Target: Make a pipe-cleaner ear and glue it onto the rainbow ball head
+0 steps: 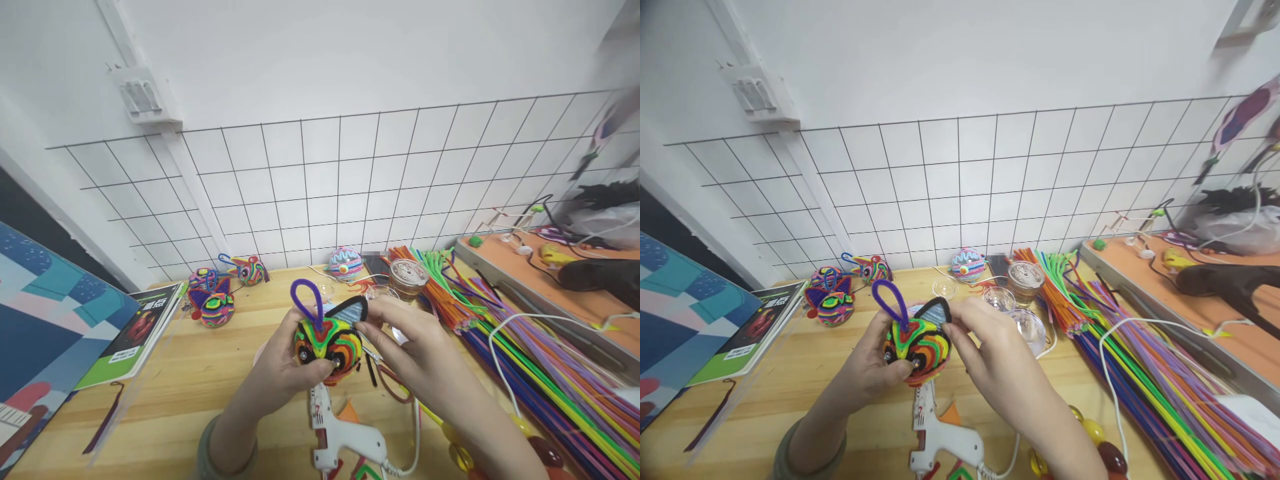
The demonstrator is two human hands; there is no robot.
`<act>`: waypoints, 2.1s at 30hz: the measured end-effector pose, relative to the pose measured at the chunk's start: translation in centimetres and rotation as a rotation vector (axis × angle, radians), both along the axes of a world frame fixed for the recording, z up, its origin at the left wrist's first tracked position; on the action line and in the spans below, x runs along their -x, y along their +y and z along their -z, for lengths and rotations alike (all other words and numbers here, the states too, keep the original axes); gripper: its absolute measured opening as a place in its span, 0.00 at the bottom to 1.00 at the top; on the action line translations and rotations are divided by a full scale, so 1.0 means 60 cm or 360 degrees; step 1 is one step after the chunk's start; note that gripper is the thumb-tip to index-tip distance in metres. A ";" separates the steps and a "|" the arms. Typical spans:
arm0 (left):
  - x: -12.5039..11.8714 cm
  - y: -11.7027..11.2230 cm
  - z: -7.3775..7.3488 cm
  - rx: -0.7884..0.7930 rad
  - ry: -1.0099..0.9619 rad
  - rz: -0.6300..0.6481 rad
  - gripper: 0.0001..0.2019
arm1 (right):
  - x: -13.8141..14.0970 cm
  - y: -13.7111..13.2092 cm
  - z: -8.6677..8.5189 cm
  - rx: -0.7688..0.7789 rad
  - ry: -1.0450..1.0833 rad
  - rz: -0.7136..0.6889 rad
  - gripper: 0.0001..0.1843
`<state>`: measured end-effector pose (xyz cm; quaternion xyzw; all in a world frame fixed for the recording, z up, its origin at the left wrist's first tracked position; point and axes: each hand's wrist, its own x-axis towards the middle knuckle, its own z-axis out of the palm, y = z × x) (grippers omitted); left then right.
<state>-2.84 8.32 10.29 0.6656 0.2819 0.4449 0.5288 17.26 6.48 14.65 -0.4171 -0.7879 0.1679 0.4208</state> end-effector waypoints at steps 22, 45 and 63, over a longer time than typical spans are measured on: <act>-0.001 0.001 0.002 0.0004 0.0007 -0.0028 0.26 | 0.001 0.003 0.001 -0.0053 -0.0012 0.0030 0.07; -0.004 -0.002 0.000 0.0019 -0.0052 0.0000 0.25 | 0.001 0.006 0.001 -0.0048 0.0003 -0.0004 0.09; -0.005 -0.001 0.002 -0.0005 -0.0091 0.0026 0.25 | 0.000 0.006 0.004 -0.0040 0.0007 -0.0014 0.07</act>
